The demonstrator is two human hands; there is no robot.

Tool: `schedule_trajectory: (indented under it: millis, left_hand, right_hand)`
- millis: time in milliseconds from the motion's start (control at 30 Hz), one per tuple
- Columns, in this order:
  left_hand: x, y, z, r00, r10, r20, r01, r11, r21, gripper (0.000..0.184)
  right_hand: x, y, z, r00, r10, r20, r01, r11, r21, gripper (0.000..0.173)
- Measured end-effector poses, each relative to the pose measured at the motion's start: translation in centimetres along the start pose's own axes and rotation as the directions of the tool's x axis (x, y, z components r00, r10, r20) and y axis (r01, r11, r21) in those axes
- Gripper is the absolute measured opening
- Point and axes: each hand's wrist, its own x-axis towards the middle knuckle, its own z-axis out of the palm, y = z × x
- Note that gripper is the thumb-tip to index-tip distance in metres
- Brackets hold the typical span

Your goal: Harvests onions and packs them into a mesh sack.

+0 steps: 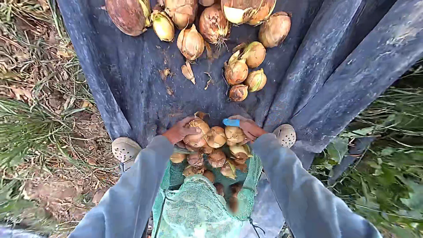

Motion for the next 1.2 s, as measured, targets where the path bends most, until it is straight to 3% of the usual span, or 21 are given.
schedule_trajectory:
  millis: [100,167,267,300,333,400,433,533,600,700,767,867,967,1033,1067,1133,1200]
  left_hand:
    - [-1.4,-1.4,2.5,0.989,-0.05,0.139,0.043,0.998,0.05,0.052]
    - [-2.9,-3.9,4.6,0.957,-0.104,0.27,0.03,0.963,0.267,0.06]
    - [-7.0,-7.5,9.6,0.826,-0.401,0.396,-0.008,0.694,0.72,0.069]
    - [-8.0,-8.1,10.7,0.796,-0.459,0.395,-0.03,0.622,0.783,0.069]
    - [-8.5,-8.2,11.1,0.818,-0.422,0.39,-0.043,0.632,0.774,0.064]
    - [-8.1,-5.7,10.7,0.953,-0.109,0.282,-0.055,0.854,0.517,0.046]
    - [-7.2,-3.3,10.2,0.986,0.045,0.159,-0.098,0.934,0.345,0.041]
    - [-1.5,6.0,8.0,0.938,0.303,-0.17,-0.311,0.95,-0.02,0.044]
    - [3.0,11.4,7.3,0.905,0.339,-0.257,-0.394,0.895,-0.209,0.05]
    - [7.6,15.5,9.5,0.908,0.302,-0.291,-0.387,0.872,-0.301,0.058]
    - [8.0,14.7,11.8,0.908,0.276,-0.316,-0.366,0.889,-0.276,0.058]
    - [3.8,9.7,14.5,0.909,0.272,-0.316,-0.364,0.886,-0.287,0.061]
    - [-4.2,1.3,14.8,0.934,0.257,-0.249,-0.29,0.951,-0.109,0.064]
    - [-9.3,-3.7,13.5,0.987,0.134,-0.09,-0.12,0.982,0.148,0.054]
    - [-10.9,-5.1,12.5,0.997,0.07,-0.024,-0.06,0.957,0.284,0.048]
    - [-11.9,-4.4,9.7,0.988,0.124,-0.088,-0.07,0.883,0.465,0.045]
    - [-9.7,0.7,6.2,0.901,0.321,-0.293,-0.108,0.818,0.565,0.047]
  right_hand:
    - [-3.4,2.7,3.0,0.997,0.046,0.066,-0.035,0.987,-0.156,0.033]
    - [-7.4,5.2,6.1,0.961,0.159,0.228,-0.072,0.935,-0.346,0.048]
    - [-14.0,7.8,8.8,0.821,0.389,0.417,-0.011,0.742,-0.67,0.051]
    - [-14.7,7.3,8.4,0.841,0.376,0.389,-0.021,0.741,-0.671,0.05]
    - [-14.6,6.1,7.2,0.91,0.278,0.309,-0.044,0.803,-0.594,0.049]
    - [-12.7,1.5,2.8,1.0,-0.005,0.03,0.015,0.935,-0.353,0.052]
    - [-11.1,-0.8,0.4,0.986,-0.111,-0.125,0.07,0.953,-0.296,0.053]
    - [-3.9,-8.8,-7.2,0.884,-0.249,-0.397,0.165,0.958,-0.233,0.067]
    - [0.3,-13.1,-9.8,0.884,-0.214,-0.415,0.151,0.972,-0.178,0.071]
    - [4.0,-14.2,-10.1,0.894,-0.24,-0.378,0.167,0.962,-0.218,0.06]
    - [3.2,-13.1,-9.2,0.91,-0.247,-0.333,0.187,0.961,-0.204,0.053]
    - [-0.3,-9.2,-5.4,0.937,-0.28,-0.206,0.234,0.947,-0.221,0.042]
    - [-7.1,-1.8,1.1,0.972,-0.233,-0.017,0.22,0.939,-0.265,0.042]
    - [-12.2,2.0,4.0,0.97,0.009,0.244,0.089,0.916,-0.39,0.052]
    - [-13.8,3.1,4.6,0.954,0.096,0.285,0.051,0.882,-0.469,0.056]
    - [-14.0,3.3,4.3,0.995,0.034,0.095,0.023,0.841,-0.541,0.069]
    - [-10.5,0.4,2.7,0.971,-0.116,-0.21,-0.01,0.856,-0.516,0.082]
